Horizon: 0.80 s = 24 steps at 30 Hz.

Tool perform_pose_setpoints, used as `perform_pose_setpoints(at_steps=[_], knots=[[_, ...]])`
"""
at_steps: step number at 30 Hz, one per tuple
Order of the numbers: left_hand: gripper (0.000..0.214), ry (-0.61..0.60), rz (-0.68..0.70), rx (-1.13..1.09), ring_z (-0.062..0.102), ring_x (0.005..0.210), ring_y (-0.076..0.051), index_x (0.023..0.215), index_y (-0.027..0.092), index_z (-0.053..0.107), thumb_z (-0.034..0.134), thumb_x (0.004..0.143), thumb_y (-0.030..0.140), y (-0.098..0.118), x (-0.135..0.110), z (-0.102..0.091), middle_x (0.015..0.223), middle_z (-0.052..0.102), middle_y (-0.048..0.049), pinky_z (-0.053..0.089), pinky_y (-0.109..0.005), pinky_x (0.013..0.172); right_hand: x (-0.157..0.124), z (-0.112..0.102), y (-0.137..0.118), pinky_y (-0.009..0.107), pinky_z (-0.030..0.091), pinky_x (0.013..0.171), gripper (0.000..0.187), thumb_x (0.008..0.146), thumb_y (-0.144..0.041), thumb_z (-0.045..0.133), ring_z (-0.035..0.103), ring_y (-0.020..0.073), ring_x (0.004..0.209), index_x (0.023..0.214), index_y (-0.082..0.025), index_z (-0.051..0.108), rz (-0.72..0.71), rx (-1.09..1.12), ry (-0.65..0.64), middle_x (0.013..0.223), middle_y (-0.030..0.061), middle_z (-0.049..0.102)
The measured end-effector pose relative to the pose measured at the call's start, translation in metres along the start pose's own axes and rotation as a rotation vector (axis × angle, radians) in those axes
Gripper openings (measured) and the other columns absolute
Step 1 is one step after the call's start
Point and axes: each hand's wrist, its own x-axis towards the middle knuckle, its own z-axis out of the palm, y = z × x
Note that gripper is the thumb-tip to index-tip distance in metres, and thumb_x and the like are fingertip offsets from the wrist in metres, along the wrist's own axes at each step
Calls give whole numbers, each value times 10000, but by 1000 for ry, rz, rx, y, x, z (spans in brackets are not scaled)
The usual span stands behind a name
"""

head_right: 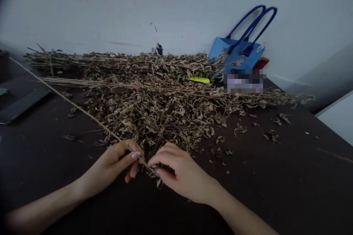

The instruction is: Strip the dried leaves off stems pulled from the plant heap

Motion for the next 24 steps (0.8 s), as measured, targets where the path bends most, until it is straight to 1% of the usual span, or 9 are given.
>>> perform_pose_setpoints(at_steps=[5,11,14,17,20,22,24], knots=[[232,5,6,-11,507,431,-81,799,126,516,477,886,338,1,-1,0,536,563,14,421,-184,431,0,3,0,277,454,731,175,853,-94,490,531,129,843,953,-199,588,-17,-52,31,871,24,605],[230,13,-2,-1,507,428,-81,789,129,521,482,883,336,2,-1,1,533,568,13,416,-189,444,1,4,-1,262,436,711,168,857,-85,473,510,131,825,924,-184,592,-34,-93,17,830,26,578],[224,20,-1,11,509,432,-83,791,132,523,486,881,333,-1,0,0,539,570,13,415,-191,445,1,7,-2,267,430,709,181,842,-68,475,497,137,814,907,-183,599,-8,-95,29,810,23,560],[224,16,-2,21,512,434,-85,791,132,523,487,880,334,-2,0,1,538,572,12,419,-195,444,1,11,0,273,428,725,205,840,-53,462,489,133,790,895,-179,614,17,-110,56,781,17,540],[225,7,2,15,513,434,-87,794,129,524,481,883,331,-2,-1,2,532,567,14,425,-196,444,2,16,3,288,429,751,231,842,-46,447,492,132,777,887,-180,630,11,-132,79,764,15,532],[223,10,7,14,514,436,-86,794,129,524,481,883,329,-1,-1,2,535,567,14,426,-196,446,2,16,6,287,438,738,228,859,-72,446,503,136,785,921,-188,632,18,-123,110,779,20,549],[224,10,4,15,513,438,-86,791,128,526,483,883,328,0,-1,1,536,566,13,425,-194,443,2,14,9,288,451,720,231,878,-104,442,518,142,803,977,-202,627,34,-121,174,814,29,573]])
